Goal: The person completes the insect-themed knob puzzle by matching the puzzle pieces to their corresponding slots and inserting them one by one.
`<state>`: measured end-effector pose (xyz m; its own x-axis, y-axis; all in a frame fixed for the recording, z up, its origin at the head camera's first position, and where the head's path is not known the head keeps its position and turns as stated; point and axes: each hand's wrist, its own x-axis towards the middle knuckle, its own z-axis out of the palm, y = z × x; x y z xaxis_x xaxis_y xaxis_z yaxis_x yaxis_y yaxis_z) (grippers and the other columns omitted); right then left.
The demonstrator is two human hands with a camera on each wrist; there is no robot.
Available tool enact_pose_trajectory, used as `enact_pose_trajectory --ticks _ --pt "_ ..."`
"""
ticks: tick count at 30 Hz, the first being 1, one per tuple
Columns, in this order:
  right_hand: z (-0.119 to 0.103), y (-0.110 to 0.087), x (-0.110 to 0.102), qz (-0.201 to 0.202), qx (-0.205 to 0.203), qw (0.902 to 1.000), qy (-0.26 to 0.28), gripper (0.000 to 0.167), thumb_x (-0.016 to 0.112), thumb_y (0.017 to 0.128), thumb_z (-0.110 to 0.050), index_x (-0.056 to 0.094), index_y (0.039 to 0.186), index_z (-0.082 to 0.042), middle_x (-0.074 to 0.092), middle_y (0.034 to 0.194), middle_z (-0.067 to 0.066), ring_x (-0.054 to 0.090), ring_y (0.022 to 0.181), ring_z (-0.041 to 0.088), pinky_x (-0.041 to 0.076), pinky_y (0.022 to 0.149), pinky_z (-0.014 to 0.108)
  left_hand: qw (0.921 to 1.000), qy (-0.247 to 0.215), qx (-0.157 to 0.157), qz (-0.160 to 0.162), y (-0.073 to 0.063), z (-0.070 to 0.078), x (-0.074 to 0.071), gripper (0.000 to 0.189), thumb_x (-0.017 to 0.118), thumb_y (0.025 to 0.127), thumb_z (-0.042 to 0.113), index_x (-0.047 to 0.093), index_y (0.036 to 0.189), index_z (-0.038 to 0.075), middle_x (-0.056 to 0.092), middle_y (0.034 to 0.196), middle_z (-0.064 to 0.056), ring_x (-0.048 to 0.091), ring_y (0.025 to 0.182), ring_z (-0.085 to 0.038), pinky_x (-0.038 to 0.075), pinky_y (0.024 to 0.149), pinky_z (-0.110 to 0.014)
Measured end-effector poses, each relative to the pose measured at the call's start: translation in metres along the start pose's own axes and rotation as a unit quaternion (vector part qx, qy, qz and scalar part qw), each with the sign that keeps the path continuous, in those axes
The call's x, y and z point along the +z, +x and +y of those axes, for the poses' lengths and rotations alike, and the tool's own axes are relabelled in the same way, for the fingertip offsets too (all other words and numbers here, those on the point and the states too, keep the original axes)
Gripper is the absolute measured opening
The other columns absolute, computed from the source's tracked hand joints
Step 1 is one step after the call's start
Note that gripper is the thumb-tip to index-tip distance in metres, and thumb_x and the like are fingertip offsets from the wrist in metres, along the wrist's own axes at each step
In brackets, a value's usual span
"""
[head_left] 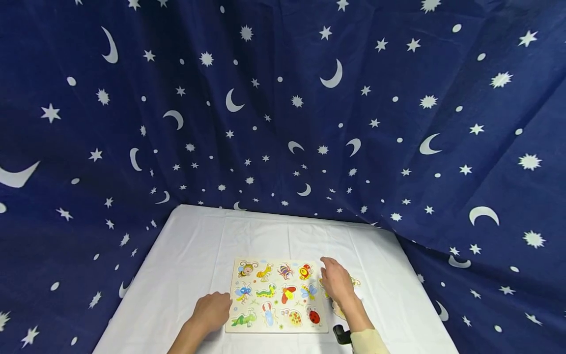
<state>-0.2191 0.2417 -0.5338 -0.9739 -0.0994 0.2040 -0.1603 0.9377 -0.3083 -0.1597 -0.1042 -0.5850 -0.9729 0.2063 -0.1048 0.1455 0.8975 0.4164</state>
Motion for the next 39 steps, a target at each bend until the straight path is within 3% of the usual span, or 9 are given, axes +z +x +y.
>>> enact_pose_trajectory --ticks 5,11,13,18,22,25,29,35,39 --pt "0.006 0.0 0.0 -0.015 0.018 0.9997 -0.009 0.028 0.057 0.092 -0.005 0.062 0.119 -0.001 0.066 0.114 0.019 0.065 0.103 0.038 0.051 0.086 0.05 0.9993 -0.013 -0.02 -0.03 -0.008 -0.004 0.011 0.027 0.054 0.094 0.024 0.067 0.076 0.009 0.049 0.058 0.0 0.044 0.053 -0.016 0.039 0.052 -0.033" --pt "0.015 0.0 0.003 -0.013 0.028 0.9995 -0.007 0.025 0.058 0.09 -0.004 0.063 0.115 -0.001 0.069 0.1 0.016 0.067 0.089 0.035 0.052 0.076 0.049 0.9958 0.015 -0.05 -0.075 -0.013 -0.007 0.02 0.023 0.061 0.09 0.024 0.068 0.08 0.005 0.055 0.063 -0.004 0.049 0.057 -0.019 0.048 0.058 -0.039" --pt "0.017 0.0 0.005 -0.012 0.031 0.9994 -0.006 0.025 0.057 0.091 -0.005 0.063 0.114 -0.002 0.069 0.099 0.016 0.067 0.088 0.035 0.052 0.075 0.049 0.9947 0.003 -0.055 -0.086 -0.013 -0.009 0.022 0.022 0.063 0.088 0.025 0.068 0.079 0.005 0.055 0.062 -0.004 0.05 0.057 -0.019 0.048 0.059 -0.04" --pt "0.024 0.002 0.011 -0.01 0.045 0.9989 -0.002 0.027 0.056 0.091 -0.004 0.061 0.117 0.0 0.069 0.1 0.019 0.067 0.09 0.038 0.052 0.076 0.05 0.9953 -0.045 -0.03 -0.081 -0.016 -0.017 0.024 0.018 0.074 0.077 0.029 0.067 0.074 0.013 0.053 0.058 0.002 0.049 0.056 -0.016 0.045 0.058 -0.037" --pt "0.03 0.003 0.017 -0.012 0.071 0.9974 0.003 0.035 0.056 0.09 -0.004 0.055 0.124 0.005 0.066 0.107 0.025 0.065 0.096 0.043 0.051 0.081 0.053 0.995 -0.054 -0.01 -0.084 -0.017 -0.023 0.026 0.028 0.08 0.07 0.035 0.058 0.068 0.017 0.048 0.057 0.006 0.045 0.055 -0.013 0.038 0.055 -0.031" --pt "0.036 0.003 0.022 -0.02 0.096 0.9952 0.0 0.041 0.056 0.091 -0.006 0.05 0.13 0.006 0.061 0.114 0.028 0.062 0.102 0.045 0.049 0.086 0.054 0.9939 -0.065 -0.014 -0.088 -0.018 -0.024 0.028 0.033 0.081 0.07 0.036 0.054 0.066 0.017 0.048 0.058 0.005 0.044 0.057 -0.014 0.037 0.057 -0.031" --pt "0.044 0.003 0.028 -0.017 0.111 0.9935 -0.016 0.046 0.058 0.089 -0.006 0.048 0.132 0.005 0.056 0.119 0.032 0.06 0.099 0.049 0.049 0.084 0.056 0.9943 -0.068 -0.022 -0.079 -0.017 -0.025 0.03 0.031 0.08 0.07 0.036 0.055 0.067 0.018 0.049 0.061 0.005 0.045 0.062 -0.013 0.041 0.065 -0.034" --pt "0.057 0.005 0.036 -0.045 0.135 0.9893 -0.033 0.046 0.057 0.09 -0.008 0.049 0.135 0.0 0.054 0.115 0.032 0.058 0.095 0.048 0.048 0.078 0.057 0.9946 -0.071 -0.024 -0.072 -0.016 -0.025 0.029 0.03 0.081 0.069 0.034 0.056 0.068 0.018 0.049 0.062 0.005 0.045 0.062 -0.013 0.041 0.065 -0.034" --pt "0.064 0.005 0.039 -0.064 0.142 0.9868 -0.045 0.035 0.056 0.089 -0.005 0.058 0.124 0.001 0.056 0.106 0.029 0.059 0.088 0.043 0.049 0.075 0.055 0.9921 -0.088 -0.036 -0.081 -0.015 -0.026 0.029 0.029 0.082 0.069 0.033 0.058 0.068 0.017 0.05 0.061 0.004 0.045 0.06 -0.014 0.039 0.061 -0.032"
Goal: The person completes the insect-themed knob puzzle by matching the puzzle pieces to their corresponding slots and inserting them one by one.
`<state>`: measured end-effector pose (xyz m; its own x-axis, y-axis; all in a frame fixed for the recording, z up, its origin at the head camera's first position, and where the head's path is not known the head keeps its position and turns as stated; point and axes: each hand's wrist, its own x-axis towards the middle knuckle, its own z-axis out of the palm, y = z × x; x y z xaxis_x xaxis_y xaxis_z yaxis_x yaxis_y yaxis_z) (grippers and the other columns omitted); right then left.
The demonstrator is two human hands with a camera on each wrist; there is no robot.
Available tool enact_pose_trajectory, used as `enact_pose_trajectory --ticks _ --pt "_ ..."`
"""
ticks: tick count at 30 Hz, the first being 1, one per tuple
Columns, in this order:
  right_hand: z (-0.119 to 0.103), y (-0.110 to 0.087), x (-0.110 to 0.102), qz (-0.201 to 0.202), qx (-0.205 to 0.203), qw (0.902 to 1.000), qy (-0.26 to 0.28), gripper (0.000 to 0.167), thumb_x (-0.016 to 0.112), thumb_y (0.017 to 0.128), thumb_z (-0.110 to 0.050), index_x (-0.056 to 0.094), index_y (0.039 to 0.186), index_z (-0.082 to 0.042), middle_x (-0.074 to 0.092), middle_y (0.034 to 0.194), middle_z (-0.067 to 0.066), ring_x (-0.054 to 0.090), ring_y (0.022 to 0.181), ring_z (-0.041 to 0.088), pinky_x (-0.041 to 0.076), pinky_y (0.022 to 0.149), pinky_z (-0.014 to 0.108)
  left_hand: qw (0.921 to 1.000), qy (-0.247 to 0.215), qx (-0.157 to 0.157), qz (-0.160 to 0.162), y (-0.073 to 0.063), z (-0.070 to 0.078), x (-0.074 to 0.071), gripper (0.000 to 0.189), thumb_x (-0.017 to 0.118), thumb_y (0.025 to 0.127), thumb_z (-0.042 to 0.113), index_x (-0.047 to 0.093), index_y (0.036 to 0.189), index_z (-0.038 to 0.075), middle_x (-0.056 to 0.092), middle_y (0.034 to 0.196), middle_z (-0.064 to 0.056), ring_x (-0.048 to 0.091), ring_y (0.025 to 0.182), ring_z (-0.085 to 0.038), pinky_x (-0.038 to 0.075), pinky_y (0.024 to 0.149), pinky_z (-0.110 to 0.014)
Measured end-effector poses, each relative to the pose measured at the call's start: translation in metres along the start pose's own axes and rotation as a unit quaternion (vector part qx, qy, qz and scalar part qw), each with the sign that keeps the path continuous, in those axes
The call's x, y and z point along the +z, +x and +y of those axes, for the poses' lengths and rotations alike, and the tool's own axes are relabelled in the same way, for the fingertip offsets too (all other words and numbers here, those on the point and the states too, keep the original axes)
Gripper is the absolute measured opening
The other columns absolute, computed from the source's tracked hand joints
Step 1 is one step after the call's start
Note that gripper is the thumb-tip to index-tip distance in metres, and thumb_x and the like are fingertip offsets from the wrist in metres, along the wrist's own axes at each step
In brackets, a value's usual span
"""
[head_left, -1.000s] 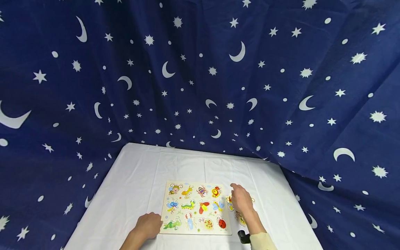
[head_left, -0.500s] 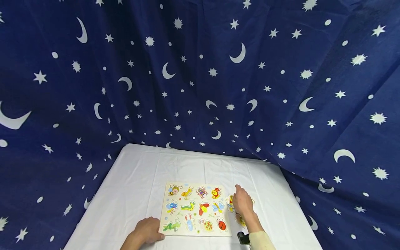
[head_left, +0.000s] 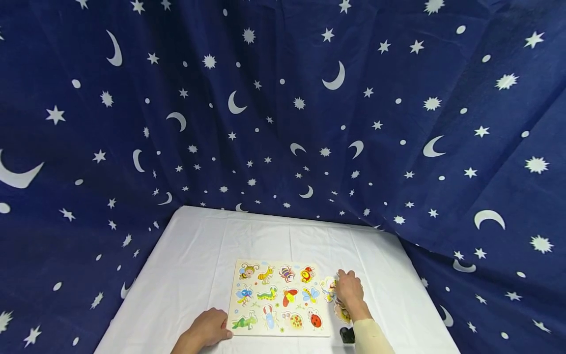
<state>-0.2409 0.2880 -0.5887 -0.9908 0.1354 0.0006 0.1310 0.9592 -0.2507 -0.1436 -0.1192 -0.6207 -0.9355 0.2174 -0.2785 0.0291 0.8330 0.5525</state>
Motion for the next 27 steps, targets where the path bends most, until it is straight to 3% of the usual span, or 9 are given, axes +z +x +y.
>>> enact_pose_trajectory --ticks 4,8,13,17,22,27 --pt "0.002 0.002 0.003 0.012 0.0 0.9999 -0.011 0.02 0.058 0.086 -0.001 0.063 0.105 0.004 0.055 0.095 0.025 0.059 0.075 0.036 0.05 0.07 0.05 0.9999 -0.01 -0.003 -0.006 0.0 -0.002 0.001 0.025 0.081 0.069 0.033 0.061 0.07 0.018 0.051 0.062 0.004 0.046 0.062 -0.014 0.04 0.064 -0.034" --pt "0.005 0.003 0.005 0.021 0.015 0.9996 -0.008 0.013 0.057 0.086 -0.001 0.062 0.096 0.006 0.053 0.09 0.023 0.058 0.069 0.031 0.051 0.066 0.047 1.0 0.004 0.006 0.001 -0.002 -0.003 0.002 0.028 0.079 0.072 0.036 0.058 0.069 0.019 0.049 0.062 0.005 0.044 0.064 -0.013 0.038 0.064 -0.033" --pt "0.01 0.005 0.005 -0.004 0.052 0.9985 0.014 0.021 0.055 0.091 -0.007 0.059 0.105 0.008 0.051 0.093 0.024 0.056 0.068 0.03 0.05 0.062 0.044 0.9997 0.018 0.009 0.017 -0.004 -0.002 0.003 0.035 0.075 0.077 0.041 0.051 0.065 0.018 0.046 0.061 0.006 0.042 0.061 -0.012 0.035 0.062 -0.031" --pt "0.015 0.007 0.004 -0.026 0.076 0.9965 0.026 0.029 0.053 0.093 -0.01 0.058 0.114 0.009 0.052 0.091 0.023 0.055 0.069 0.028 0.049 0.062 0.041 0.9993 0.03 0.002 0.022 -0.002 -0.001 0.006 0.031 0.075 0.076 0.04 0.055 0.067 0.019 0.048 0.062 0.006 0.044 0.064 -0.012 0.04 0.067 -0.035" --pt "0.019 0.012 0.003 -0.023 0.079 0.9964 0.021 0.026 0.056 0.092 -0.011 0.062 0.109 0.007 0.056 0.083 0.018 0.055 0.07 0.025 0.048 0.063 0.04 0.9994 0.026 -0.01 0.021 0.002 0.001 0.007 0.03 0.076 0.074 0.039 0.056 0.067 0.018 0.049 0.062 0.005 0.045 0.064 -0.014 0.043 0.073 -0.041" --pt "0.021 0.012 0.002 -0.011 0.072 0.9965 0.043 0.021 0.056 0.089 -0.009 0.064 0.101 0.007 0.063 0.08 0.019 0.058 0.066 0.026 0.048 0.062 0.041 0.9992 0.02 -0.024 0.023 0.003 0.0 0.007 0.035 0.076 0.074 0.04 0.05 0.063 0.018 0.047 0.061 0.003 0.042 0.062 -0.015 0.038 0.067 -0.034"
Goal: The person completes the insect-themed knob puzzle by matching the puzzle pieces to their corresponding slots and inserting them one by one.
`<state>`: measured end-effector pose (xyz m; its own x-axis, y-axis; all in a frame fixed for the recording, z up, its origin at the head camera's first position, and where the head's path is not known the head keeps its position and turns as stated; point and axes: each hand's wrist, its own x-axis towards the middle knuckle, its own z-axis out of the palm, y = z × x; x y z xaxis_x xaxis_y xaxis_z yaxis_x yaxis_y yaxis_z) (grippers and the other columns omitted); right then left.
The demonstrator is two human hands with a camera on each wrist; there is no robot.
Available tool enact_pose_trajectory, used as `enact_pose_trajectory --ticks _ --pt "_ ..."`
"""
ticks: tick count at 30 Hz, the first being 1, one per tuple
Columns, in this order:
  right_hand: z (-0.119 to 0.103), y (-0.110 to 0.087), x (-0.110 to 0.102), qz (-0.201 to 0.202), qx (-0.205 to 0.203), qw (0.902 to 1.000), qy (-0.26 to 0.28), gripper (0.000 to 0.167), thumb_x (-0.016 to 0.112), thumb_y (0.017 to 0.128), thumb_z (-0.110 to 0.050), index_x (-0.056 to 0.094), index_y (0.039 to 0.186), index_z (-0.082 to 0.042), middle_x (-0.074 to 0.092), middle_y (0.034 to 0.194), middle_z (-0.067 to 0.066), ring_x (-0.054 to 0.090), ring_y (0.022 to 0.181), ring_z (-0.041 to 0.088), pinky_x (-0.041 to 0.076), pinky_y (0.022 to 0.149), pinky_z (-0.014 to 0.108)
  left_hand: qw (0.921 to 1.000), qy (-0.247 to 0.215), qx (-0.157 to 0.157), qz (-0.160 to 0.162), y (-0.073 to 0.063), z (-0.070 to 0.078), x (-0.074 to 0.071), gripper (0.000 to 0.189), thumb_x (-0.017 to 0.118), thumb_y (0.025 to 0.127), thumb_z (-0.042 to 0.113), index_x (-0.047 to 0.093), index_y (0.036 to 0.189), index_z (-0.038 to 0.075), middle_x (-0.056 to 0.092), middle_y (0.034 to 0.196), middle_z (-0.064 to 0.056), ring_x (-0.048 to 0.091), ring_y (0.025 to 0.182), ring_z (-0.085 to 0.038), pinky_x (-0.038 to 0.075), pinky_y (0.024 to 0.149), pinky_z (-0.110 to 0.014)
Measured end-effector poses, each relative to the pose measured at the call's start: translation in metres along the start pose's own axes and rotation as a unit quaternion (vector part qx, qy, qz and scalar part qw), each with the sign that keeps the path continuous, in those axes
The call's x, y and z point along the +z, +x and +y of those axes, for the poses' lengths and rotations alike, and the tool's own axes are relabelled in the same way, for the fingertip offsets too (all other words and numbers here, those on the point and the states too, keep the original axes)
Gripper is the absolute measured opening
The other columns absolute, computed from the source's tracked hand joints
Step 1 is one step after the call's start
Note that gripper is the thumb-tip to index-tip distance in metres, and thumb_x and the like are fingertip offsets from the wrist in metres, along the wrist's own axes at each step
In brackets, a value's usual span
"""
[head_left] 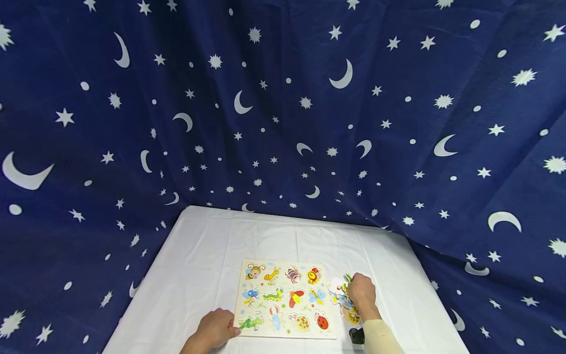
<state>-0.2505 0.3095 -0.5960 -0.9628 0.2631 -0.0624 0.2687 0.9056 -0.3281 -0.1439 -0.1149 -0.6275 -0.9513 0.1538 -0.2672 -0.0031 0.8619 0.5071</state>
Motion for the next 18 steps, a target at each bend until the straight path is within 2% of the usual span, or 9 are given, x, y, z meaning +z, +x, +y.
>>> enact_pose_trajectory --ticks 3,6,9,14,18 --pt "0.005 -0.001 -0.002 0.005 0.012 0.9996 0.023 0.021 0.052 0.088 -0.008 0.061 0.098 0.008 0.062 0.078 0.021 0.058 0.064 0.027 0.048 0.06 0.042 1.0 0.0 0.004 0.008 0.0 0.0 0.001 0.036 0.076 0.074 0.04 0.05 0.063 0.018 0.046 0.061 0.004 0.041 0.062 -0.014 0.035 0.064 -0.031" --pt "0.01 -0.002 -0.005 0.011 0.033 0.9991 0.023 0.023 0.05 0.088 -0.009 0.059 0.098 0.01 0.06 0.082 0.025 0.058 0.068 0.032 0.049 0.064 0.046 0.9998 0.001 0.014 0.017 0.0 -0.001 0.002 0.037 0.077 0.074 0.039 0.049 0.062 0.019 0.045 0.061 0.005 0.04 0.061 -0.013 0.033 0.062 -0.029" --pt "0.013 -0.003 -0.006 -0.003 0.058 0.9982 0.015 0.023 0.052 0.088 -0.009 0.059 0.098 0.01 0.059 0.083 0.026 0.058 0.071 0.034 0.049 0.065 0.046 0.9996 -0.001 0.019 0.021 0.0 -0.002 0.002 0.038 0.078 0.074 0.039 0.049 0.062 0.019 0.044 0.06 0.005 0.039 0.06 -0.012 0.032 0.061 -0.029" --pt "0.016 -0.002 -0.002 -0.027 0.057 0.998 0.009 0.021 0.05 0.09 -0.006 0.062 0.1 0.008 0.063 0.08 0.022 0.058 0.068 0.029 0.048 0.062 0.042 0.9998 0.001 0.007 0.017 0.002 -0.003 0.003 0.037 0.078 0.073 0.04 0.049 0.061 0.018 0.045 0.059 0.004 0.04 0.059 -0.013 0.032 0.059 -0.029" --pt "0.017 0.0 0.004 -0.012 0.035 0.9992 0.017 0.026 0.051 0.091 -0.011 0.061 0.107 0.008 0.063 0.086 0.023 0.06 0.072 0.03 0.049 0.067 0.045 0.9998 0.003 0.005 0.017 0.002 -0.003 0.003 0.037 0.078 0.073 0.04 0.05 0.062 0.019 0.045 0.059 0.004 0.04 0.059 -0.013 0.031 0.059 -0.029"
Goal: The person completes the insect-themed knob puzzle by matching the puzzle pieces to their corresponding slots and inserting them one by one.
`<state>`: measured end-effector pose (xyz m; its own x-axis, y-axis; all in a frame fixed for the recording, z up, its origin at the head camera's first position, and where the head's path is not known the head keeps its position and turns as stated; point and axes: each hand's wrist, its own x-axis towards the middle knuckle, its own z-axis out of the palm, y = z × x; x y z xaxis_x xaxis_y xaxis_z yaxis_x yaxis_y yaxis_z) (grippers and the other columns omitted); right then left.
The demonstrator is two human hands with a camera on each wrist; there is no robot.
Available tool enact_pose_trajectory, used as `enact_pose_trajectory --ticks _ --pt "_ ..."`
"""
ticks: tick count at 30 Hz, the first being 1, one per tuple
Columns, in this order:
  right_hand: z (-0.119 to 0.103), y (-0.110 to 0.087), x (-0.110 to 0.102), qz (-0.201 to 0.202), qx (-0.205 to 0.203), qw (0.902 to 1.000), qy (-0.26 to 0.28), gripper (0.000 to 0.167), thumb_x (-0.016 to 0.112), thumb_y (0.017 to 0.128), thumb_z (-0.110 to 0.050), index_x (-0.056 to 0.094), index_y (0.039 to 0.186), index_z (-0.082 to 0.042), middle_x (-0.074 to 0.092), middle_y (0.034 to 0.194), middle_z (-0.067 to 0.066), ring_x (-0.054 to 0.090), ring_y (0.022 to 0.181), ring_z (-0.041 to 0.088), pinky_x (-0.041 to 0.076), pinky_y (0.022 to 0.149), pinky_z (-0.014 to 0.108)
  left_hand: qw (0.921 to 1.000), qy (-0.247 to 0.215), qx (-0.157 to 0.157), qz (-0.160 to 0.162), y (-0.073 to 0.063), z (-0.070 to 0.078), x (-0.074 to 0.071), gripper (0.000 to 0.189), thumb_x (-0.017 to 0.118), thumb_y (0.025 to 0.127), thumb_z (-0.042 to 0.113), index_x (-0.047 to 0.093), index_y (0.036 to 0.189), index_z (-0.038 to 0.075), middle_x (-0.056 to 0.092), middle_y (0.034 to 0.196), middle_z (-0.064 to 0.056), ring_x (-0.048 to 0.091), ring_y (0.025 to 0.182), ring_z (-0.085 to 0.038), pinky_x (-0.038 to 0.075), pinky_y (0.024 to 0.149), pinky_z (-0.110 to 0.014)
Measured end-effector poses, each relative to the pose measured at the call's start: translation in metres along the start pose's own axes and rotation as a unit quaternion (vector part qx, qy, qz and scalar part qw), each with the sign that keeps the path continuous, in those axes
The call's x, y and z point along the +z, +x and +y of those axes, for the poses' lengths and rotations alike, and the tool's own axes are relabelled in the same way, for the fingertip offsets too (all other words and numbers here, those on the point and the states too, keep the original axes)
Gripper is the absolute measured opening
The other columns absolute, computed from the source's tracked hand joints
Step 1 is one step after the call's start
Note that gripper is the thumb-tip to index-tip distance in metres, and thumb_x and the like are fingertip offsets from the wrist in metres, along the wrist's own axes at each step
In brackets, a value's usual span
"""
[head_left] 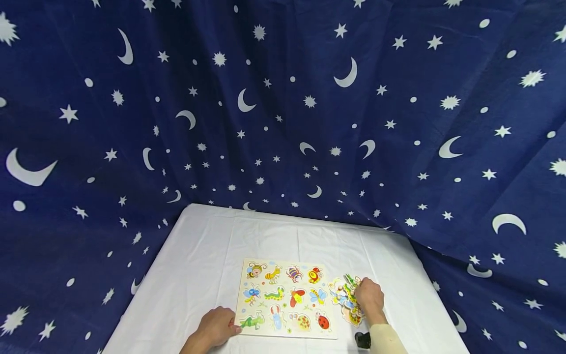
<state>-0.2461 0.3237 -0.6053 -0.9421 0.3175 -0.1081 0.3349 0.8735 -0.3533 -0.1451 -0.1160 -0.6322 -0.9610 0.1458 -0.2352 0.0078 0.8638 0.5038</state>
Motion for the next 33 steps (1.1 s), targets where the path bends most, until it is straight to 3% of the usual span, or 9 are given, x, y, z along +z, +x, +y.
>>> enact_pose_trajectory --ticks 6,14,20,26,33 --pt "-0.004 0.004 0.006 0.02 -0.06 0.998 -0.005 0.031 0.056 0.09 -0.019 0.063 0.11 0.003 0.065 0.094 0.023 0.062 0.079 0.031 0.049 0.076 0.051 1.0 -0.005 0.001 0.003 -0.001 0.002 -0.003 0.038 0.078 0.074 0.04 0.048 0.061 0.018 0.044 0.06 0.004 0.039 0.06 -0.013 0.03 0.059 -0.028" --pt "-0.004 0.0 0.003 0.006 -0.019 0.9996 0.021 0.025 0.057 0.092 -0.015 0.06 0.104 0.006 0.065 0.09 0.022 0.061 0.076 0.029 0.05 0.072 0.046 0.9999 -0.006 0.01 0.008 -0.001 0.001 0.0 0.038 0.077 0.074 0.041 0.049 0.061 0.019 0.043 0.059 0.005 0.039 0.059 -0.012 0.03 0.059 -0.028" --pt "-0.005 0.0 0.003 0.03 -0.05 0.9983 -0.001 0.014 0.061 0.091 -0.012 0.062 0.09 0.001 0.064 0.08 0.015 0.06 0.071 0.025 0.048 0.067 0.043 0.9999 -0.013 -0.002 0.006 -0.002 0.001 0.0 0.037 0.078 0.073 0.04 0.05 0.062 0.018 0.045 0.06 0.004 0.04 0.06 -0.013 0.031 0.059 -0.029" --pt "-0.029 0.003 0.006 0.099 -0.114 0.9878 0.038 0.015 0.065 0.088 -0.011 0.065 0.095 0.002 0.065 0.075 0.012 0.061 0.068 0.026 0.048 0.065 0.045 0.9998 -0.018 0.005 0.01 -0.002 0.0 0.0 0.035 0.078 0.073 0.039 0.051 0.062 0.019 0.045 0.06 0.005 0.04 0.059 -0.013 0.031 0.059 -0.029" --pt "-0.075 0.001 0.016 0.105 -0.17 0.9759 0.088 0.013 0.07 0.086 -0.011 0.07 0.096 -0.003 0.062 0.072 0.002 0.054 0.065 0.015 0.044 0.063 0.035 0.9986 -0.043 0.026 0.016 -0.004 -0.001 0.0 0.031 0.076 0.072 0.038 0.052 0.061 0.021 0.044 0.057 0.007 0.04 0.058 -0.011 0.032 0.059 -0.028"
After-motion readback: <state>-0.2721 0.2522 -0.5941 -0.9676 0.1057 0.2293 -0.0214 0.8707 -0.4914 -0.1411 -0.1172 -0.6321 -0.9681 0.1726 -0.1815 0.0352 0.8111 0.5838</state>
